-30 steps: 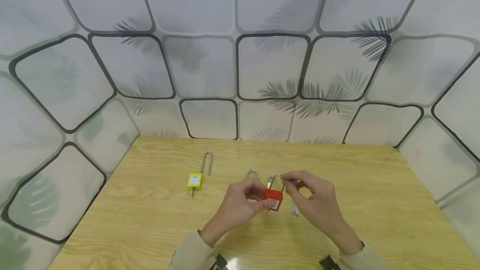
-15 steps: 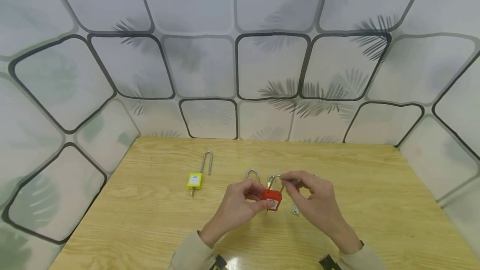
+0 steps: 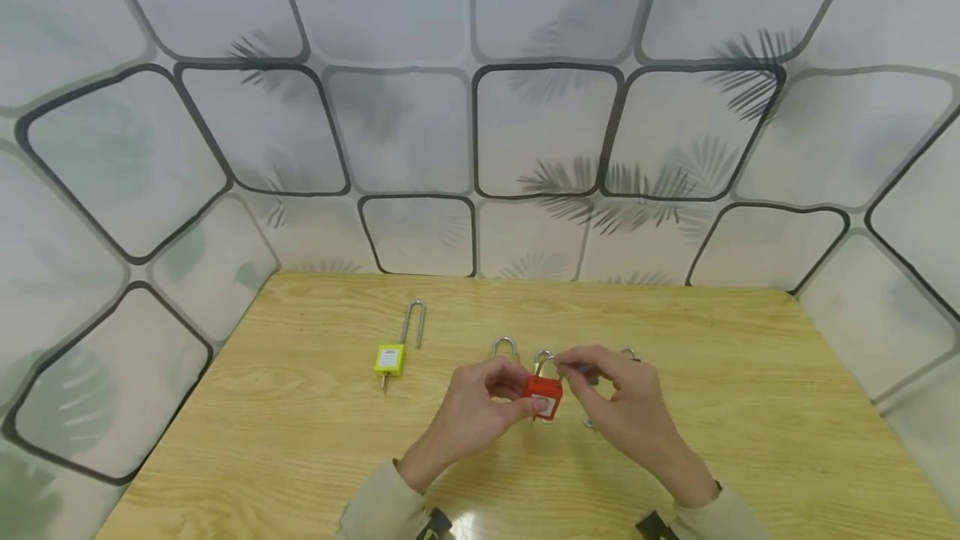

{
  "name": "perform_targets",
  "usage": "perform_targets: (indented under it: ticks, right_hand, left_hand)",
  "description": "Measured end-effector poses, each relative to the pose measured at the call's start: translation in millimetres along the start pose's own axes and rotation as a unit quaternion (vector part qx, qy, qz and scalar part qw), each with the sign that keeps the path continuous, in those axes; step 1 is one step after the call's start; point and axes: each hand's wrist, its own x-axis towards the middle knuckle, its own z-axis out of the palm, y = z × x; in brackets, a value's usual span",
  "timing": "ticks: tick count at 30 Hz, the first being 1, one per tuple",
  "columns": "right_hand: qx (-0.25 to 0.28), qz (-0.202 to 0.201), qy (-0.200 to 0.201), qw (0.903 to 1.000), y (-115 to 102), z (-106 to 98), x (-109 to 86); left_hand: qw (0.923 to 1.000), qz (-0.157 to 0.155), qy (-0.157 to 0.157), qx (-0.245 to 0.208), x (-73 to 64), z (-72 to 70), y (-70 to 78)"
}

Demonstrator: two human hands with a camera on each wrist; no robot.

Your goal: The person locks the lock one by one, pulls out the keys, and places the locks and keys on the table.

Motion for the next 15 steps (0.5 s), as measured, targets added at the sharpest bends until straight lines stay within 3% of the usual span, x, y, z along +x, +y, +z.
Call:
perform_targets:
  ticks: [15]
  right_hand:
    - [0.016,0.059,-0.047,0.9970,-2.6,1.8,-3.2]
  left_hand:
    - [0.9997,-0.005,0.008,0.024,-1.6,-4.4,-0.2]
